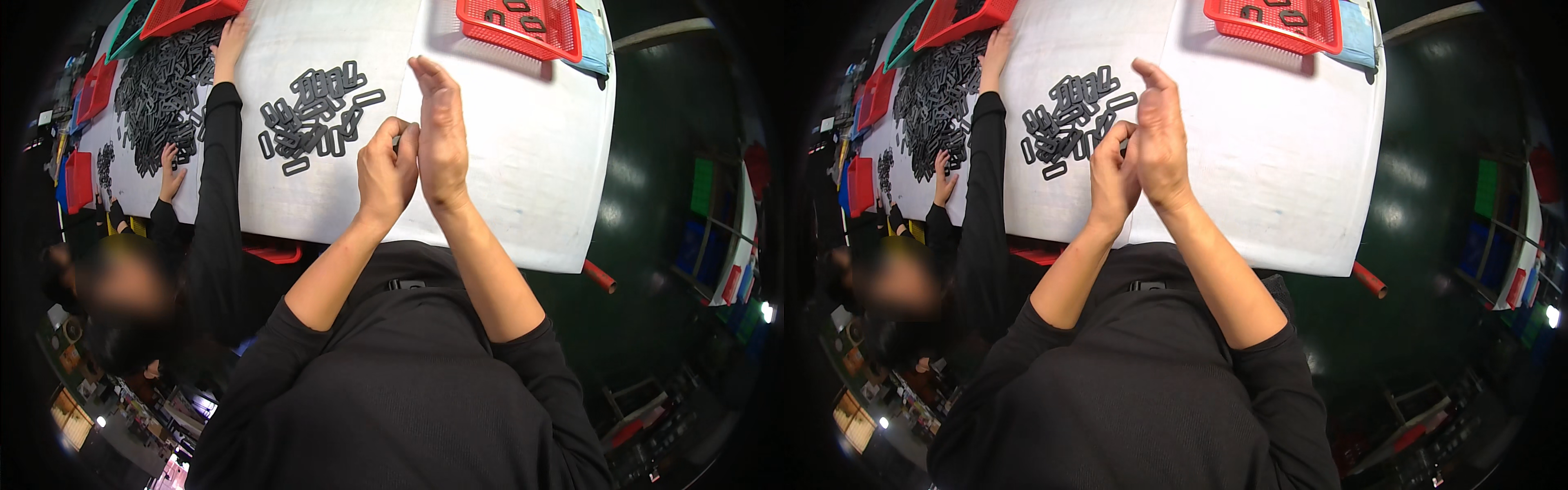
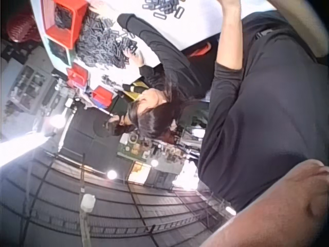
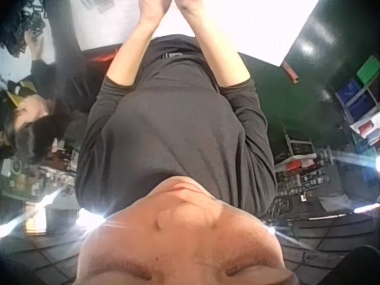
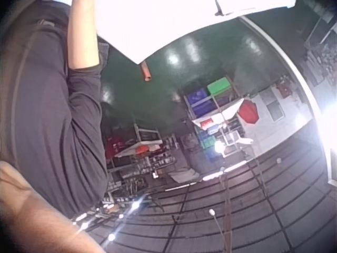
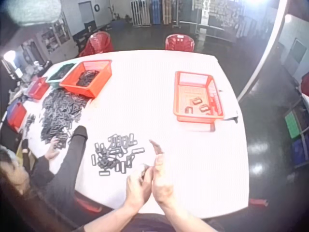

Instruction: The person repeatedly picks up small black plastic clips from a table, inspects them by hand, and places them into a red basket. The task continues throughout the clip with the same repetitive motion.

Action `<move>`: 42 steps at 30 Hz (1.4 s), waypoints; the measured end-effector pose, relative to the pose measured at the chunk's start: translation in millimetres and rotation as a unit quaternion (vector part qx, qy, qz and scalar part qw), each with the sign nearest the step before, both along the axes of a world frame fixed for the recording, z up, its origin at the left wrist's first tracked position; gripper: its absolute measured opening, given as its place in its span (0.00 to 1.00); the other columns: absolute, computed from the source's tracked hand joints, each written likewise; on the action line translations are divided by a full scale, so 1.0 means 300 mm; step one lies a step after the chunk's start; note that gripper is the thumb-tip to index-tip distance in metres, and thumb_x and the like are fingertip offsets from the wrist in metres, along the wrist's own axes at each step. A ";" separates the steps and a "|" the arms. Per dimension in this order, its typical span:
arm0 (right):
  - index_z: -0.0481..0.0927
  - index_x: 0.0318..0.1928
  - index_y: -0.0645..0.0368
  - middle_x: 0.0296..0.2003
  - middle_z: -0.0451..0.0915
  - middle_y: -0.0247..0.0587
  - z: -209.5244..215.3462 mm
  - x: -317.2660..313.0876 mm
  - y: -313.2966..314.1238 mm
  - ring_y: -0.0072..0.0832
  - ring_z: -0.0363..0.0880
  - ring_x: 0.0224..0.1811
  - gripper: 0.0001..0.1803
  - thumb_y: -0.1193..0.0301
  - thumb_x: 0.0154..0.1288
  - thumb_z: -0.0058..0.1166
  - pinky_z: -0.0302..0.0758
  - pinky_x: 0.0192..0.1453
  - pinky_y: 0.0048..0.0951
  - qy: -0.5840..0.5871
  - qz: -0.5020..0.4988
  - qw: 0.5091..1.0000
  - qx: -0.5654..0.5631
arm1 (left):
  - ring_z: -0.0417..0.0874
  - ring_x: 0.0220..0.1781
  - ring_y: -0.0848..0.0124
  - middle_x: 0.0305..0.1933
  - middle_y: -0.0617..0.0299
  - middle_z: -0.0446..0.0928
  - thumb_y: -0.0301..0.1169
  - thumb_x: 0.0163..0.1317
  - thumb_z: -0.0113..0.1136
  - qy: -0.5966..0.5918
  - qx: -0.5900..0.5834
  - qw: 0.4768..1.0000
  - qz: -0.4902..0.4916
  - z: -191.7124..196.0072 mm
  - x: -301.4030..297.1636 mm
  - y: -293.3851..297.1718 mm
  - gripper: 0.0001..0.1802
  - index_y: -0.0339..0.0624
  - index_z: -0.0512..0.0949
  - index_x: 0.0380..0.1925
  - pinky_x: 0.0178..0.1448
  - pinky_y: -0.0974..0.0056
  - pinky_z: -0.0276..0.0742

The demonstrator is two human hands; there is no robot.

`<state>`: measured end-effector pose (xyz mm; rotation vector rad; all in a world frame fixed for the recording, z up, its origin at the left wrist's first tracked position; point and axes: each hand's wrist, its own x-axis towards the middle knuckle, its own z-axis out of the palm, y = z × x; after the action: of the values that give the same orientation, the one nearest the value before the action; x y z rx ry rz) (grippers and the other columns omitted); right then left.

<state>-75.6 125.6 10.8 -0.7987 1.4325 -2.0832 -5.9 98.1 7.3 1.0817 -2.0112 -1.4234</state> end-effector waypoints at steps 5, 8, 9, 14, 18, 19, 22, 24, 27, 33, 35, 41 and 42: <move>0.58 0.61 0.59 0.60 0.60 0.48 -0.023 -0.099 -0.013 0.37 0.47 0.69 0.32 0.47 0.68 0.27 0.37 0.69 0.49 -0.031 -0.027 0.998 0.045 | 0.66 0.16 0.77 0.14 0.59 0.70 0.30 0.63 0.49 0.066 0.018 0.995 -0.067 -0.020 0.016 0.035 0.11 0.34 0.72 0.25 0.22 0.68 0.62; 0.61 0.60 0.58 0.59 0.63 0.46 -0.014 -0.138 -0.021 0.36 0.51 0.68 0.32 0.47 0.68 0.26 0.41 0.69 0.48 -0.032 -0.009 0.997 0.067 | 0.65 0.16 0.80 0.14 0.63 0.69 0.30 0.64 0.48 0.054 0.040 0.995 -0.077 -0.015 0.023 0.026 0.10 0.35 0.72 0.27 0.22 0.70 0.62; 0.62 0.60 0.57 0.58 0.64 0.45 -0.015 -0.143 -0.016 0.36 0.53 0.67 0.31 0.47 0.69 0.26 0.44 0.68 0.46 -0.051 -0.016 0.995 0.085 | 0.65 0.16 0.80 0.14 0.64 0.68 0.31 0.64 0.48 0.060 0.055 0.995 -0.056 -0.016 0.026 0.015 0.11 0.36 0.73 0.27 0.21 0.71 0.62; 0.68 0.55 0.59 0.52 0.70 0.44 -0.047 -0.149 0.005 0.34 0.64 0.60 0.29 0.49 0.69 0.29 0.56 0.64 0.40 -0.035 -0.071 0.985 0.156 | 0.64 0.16 0.82 0.13 0.67 0.65 0.33 0.66 0.46 0.072 0.079 0.994 0.002 -0.016 0.033 -0.021 0.11 0.37 0.73 0.30 0.20 0.72 0.60; 0.75 0.45 0.57 0.43 0.74 0.48 -0.074 -0.077 -0.050 0.44 0.74 0.45 0.18 0.58 0.68 0.38 0.69 0.49 0.39 0.186 -0.113 0.926 0.308 | 0.67 0.14 0.74 0.14 0.60 0.69 0.30 0.66 0.45 0.052 -0.024 0.998 -0.004 -0.009 0.023 -0.006 0.11 0.37 0.71 0.27 0.21 0.66 0.63; 0.75 0.44 0.56 0.43 0.74 0.47 -0.067 -0.079 -0.058 0.45 0.74 0.44 0.18 0.58 0.68 0.38 0.70 0.49 0.40 0.207 -0.100 0.905 0.358 | 0.68 0.14 0.72 0.14 0.59 0.69 0.30 0.65 0.45 0.058 -0.044 0.997 -0.002 -0.006 0.019 -0.005 0.11 0.37 0.70 0.26 0.21 0.65 0.63; 0.75 0.46 0.58 0.42 0.75 0.49 -0.093 -0.105 -0.071 0.44 0.73 0.46 0.19 0.58 0.68 0.38 0.68 0.50 0.36 0.214 -0.086 0.882 0.411 | 0.70 0.14 0.66 0.14 0.55 0.70 0.29 0.64 0.46 0.024 -0.069 0.997 -0.037 0.018 0.037 0.012 0.11 0.36 0.69 0.24 0.22 0.62 0.64; 0.76 0.44 0.57 0.42 0.75 0.47 -0.105 -0.102 -0.072 0.44 0.74 0.42 0.18 0.58 0.68 0.38 0.69 0.46 0.42 0.216 -0.101 0.878 0.414 | 0.70 0.14 0.62 0.14 0.53 0.69 0.29 0.64 0.45 0.013 -0.051 0.998 -0.034 0.013 0.052 0.029 0.11 0.36 0.69 0.24 0.22 0.61 0.64; 0.76 0.41 0.57 0.40 0.75 0.45 -0.123 -0.068 -0.073 0.43 0.75 0.40 0.18 0.57 0.67 0.39 0.69 0.43 0.44 0.237 -0.111 0.886 0.384 | 0.70 0.14 0.64 0.13 0.54 0.68 0.29 0.64 0.45 0.050 -0.067 0.996 0.035 -0.036 0.029 0.001 0.11 0.36 0.69 0.24 0.22 0.61 0.63; 0.77 0.44 0.52 0.45 0.74 0.44 -0.101 -0.063 -0.065 0.43 0.75 0.44 0.16 0.57 0.66 0.40 0.69 0.49 0.40 0.193 -0.067 0.901 0.382 | 0.63 0.15 0.75 0.12 0.58 0.65 0.30 0.64 0.47 0.030 0.011 0.999 -0.023 -0.030 0.039 -0.055 0.14 0.34 0.68 0.21 0.21 0.65 0.61; 0.76 0.45 0.52 0.46 0.73 0.44 -0.106 -0.069 -0.080 0.43 0.74 0.46 0.18 0.56 0.66 0.39 0.69 0.50 0.41 0.176 -0.058 0.892 0.412 | 0.63 0.15 0.75 0.13 0.58 0.65 0.30 0.64 0.47 0.047 0.004 0.998 -0.037 -0.021 0.048 -0.081 0.13 0.34 0.68 0.21 0.21 0.65 0.60; 0.76 0.45 0.60 0.43 0.75 0.48 -0.187 -0.143 -0.089 0.42 0.75 0.43 0.25 0.53 0.68 0.33 0.70 0.49 0.41 0.162 -0.062 0.891 0.421 | 0.61 0.18 0.82 0.15 0.68 0.65 0.32 0.67 0.44 0.076 0.050 0.992 -0.093 0.061 0.068 -0.009 0.12 0.37 0.73 0.29 0.23 0.72 0.58; 0.76 0.44 0.61 0.42 0.76 0.48 -0.188 -0.142 -0.079 0.40 0.76 0.42 0.26 0.53 0.69 0.33 0.70 0.49 0.40 0.084 -0.051 0.919 0.381 | 0.64 0.17 0.80 0.15 0.65 0.66 0.31 0.66 0.44 0.074 0.044 0.994 -0.065 0.041 0.057 -0.033 0.12 0.36 0.73 0.29 0.23 0.70 0.60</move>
<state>-118.3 101.9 -45.6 -0.5801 2.1972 -1.3298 11.3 88.2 19.6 0.8657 -1.9606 -1.6217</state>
